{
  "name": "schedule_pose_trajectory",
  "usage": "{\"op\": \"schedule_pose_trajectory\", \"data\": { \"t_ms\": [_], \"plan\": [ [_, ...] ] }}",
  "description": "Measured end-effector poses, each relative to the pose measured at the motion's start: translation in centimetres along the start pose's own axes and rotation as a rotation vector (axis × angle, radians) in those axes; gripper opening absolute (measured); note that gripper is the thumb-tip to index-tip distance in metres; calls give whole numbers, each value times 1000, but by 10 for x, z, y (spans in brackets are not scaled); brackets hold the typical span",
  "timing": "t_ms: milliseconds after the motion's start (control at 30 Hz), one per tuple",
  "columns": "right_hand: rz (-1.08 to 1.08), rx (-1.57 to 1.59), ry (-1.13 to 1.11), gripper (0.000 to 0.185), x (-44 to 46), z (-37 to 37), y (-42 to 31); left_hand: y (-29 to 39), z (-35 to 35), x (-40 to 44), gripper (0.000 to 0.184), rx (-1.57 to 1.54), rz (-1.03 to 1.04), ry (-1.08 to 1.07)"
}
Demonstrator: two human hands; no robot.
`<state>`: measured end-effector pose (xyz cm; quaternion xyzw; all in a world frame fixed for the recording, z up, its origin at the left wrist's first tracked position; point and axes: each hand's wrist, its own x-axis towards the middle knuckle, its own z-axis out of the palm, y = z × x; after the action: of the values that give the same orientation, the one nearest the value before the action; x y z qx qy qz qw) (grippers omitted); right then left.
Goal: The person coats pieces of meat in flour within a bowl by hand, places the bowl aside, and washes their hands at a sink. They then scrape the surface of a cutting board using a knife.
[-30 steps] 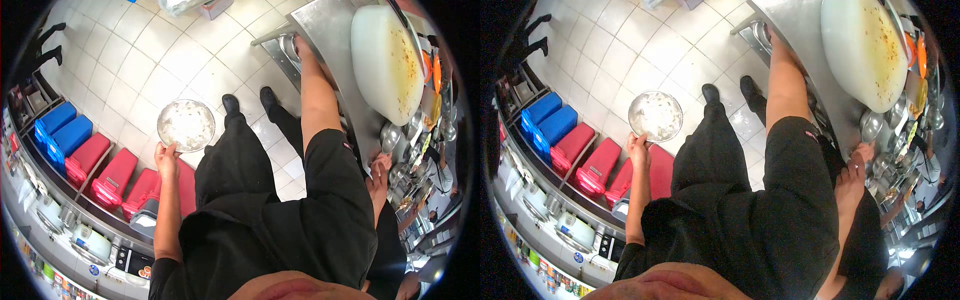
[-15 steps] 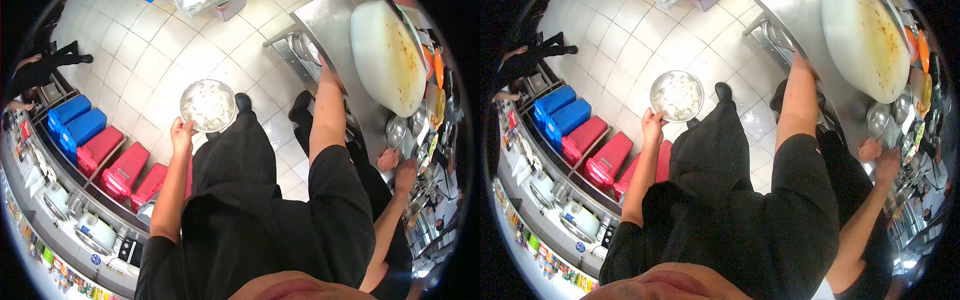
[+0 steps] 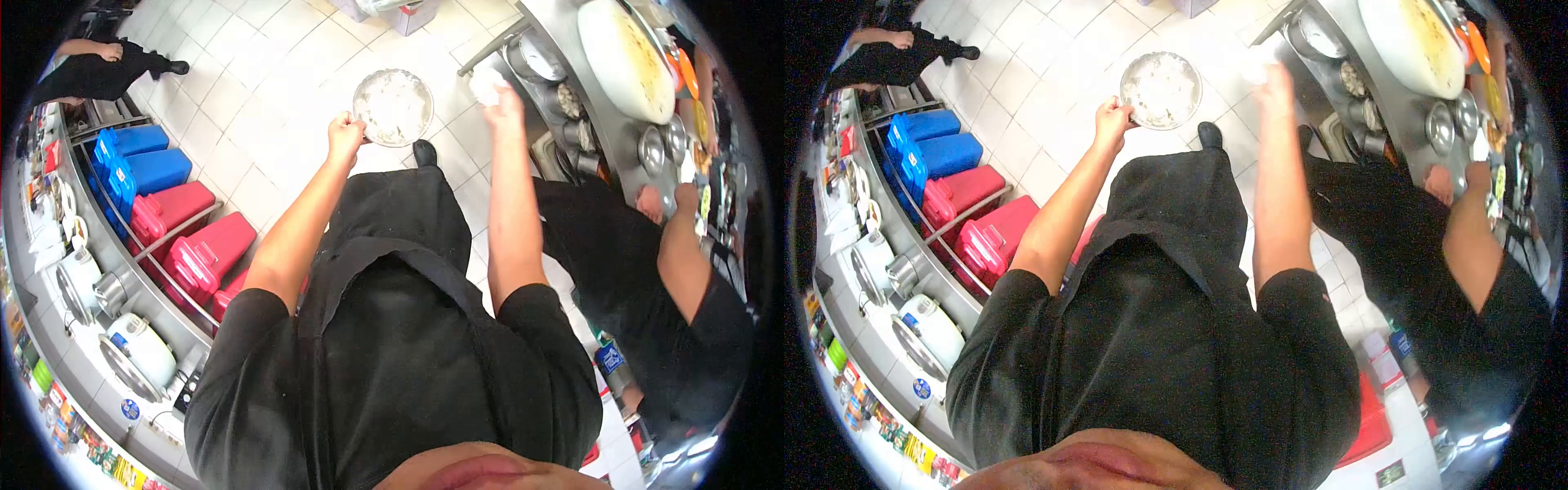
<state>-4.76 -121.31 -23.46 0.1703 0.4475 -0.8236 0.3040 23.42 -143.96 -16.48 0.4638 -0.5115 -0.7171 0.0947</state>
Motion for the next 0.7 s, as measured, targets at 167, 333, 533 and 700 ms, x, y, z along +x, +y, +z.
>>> {"op": "schedule_pose_trajectory", "data": {
  "t_ms": [167, 333, 533, 700],
  "plan": [
    [-155, -651, -152, 41, -132, 100, 96, -13, -37, -36, 22, -24, 27, 7],
    [-221, -1098, -229, 52, -214, 125, 102, -13, -52, -74, 17, 43, 28, -47],
    [-314, -1697, -42, 75, -283, 103, 119, -17, -18, -124, 12, 128, 79, -191],
    [57, -1145, -61, 66, -323, 31, 82, -81, 23, -141, 11, 424, 160, -349]
  ]
}}
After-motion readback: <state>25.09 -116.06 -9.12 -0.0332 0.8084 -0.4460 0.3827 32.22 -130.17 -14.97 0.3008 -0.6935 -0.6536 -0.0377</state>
